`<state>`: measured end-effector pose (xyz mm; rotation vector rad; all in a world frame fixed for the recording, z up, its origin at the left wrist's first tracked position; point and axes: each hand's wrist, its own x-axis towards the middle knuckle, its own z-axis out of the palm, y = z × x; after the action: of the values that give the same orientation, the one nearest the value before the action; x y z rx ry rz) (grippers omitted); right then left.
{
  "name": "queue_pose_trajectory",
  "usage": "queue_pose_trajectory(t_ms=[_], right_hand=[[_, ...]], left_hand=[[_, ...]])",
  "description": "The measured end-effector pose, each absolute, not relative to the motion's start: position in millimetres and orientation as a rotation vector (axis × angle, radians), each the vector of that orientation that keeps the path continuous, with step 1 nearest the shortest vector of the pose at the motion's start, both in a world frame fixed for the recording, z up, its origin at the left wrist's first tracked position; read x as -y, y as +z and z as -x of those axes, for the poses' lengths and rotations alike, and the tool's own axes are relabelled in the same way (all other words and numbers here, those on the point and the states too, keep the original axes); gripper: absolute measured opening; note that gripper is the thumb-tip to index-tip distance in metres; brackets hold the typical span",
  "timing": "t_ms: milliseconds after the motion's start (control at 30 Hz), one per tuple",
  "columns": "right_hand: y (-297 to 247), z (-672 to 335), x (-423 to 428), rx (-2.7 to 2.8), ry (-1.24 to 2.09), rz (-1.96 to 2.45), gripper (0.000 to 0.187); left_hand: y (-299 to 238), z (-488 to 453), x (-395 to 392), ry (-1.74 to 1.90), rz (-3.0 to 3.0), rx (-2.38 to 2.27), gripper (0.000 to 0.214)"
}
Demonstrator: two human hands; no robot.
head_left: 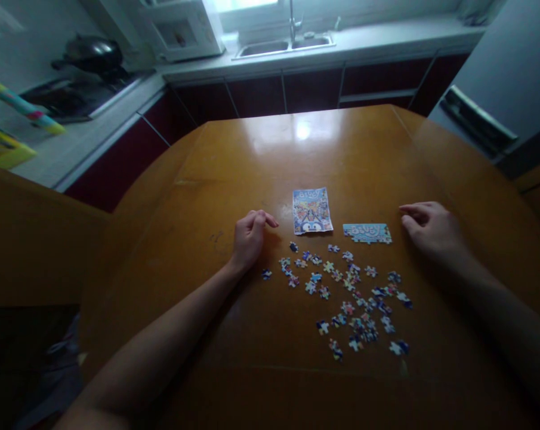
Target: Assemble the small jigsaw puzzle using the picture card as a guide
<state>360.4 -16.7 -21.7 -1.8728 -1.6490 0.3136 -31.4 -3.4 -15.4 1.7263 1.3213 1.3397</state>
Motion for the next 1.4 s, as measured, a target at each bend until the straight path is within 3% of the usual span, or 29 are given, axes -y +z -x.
queue_pose_trajectory(t_ms=[533, 633, 733, 867, 1400], right_hand=[[-20.7, -361.0, 16.1, 1.649, 0.318, 1.865, 0.026], [-20.9, -361.0, 16.3, 1.646, 0.320, 1.860, 0.026], [-21.8, -362.0, 15.8, 1.642, 0.317, 1.848, 0.025], [-22.6, -363.7, 14.6, 1.659, 0.319, 1.837, 0.025], [-22.7, -361.5, 13.6, 1.623, 0.325, 1.835, 0.028]], left_hand=[[-13.5, 31.3, 3.8, 1.313, -1.835, -1.345, 0.043], [0.7, 23.7, 16.6, 1.113, -2.146, -1.282, 0.030], [19.9, 10.4, 39.9, 0.675, -2.334, -1.176, 0.016], [31.5, -1.7, 67.4, 0.258, -2.427, -1.081, 0.014], [19.7, -6.3, 76.2, 0.137, -2.372, -1.105, 0.005]])
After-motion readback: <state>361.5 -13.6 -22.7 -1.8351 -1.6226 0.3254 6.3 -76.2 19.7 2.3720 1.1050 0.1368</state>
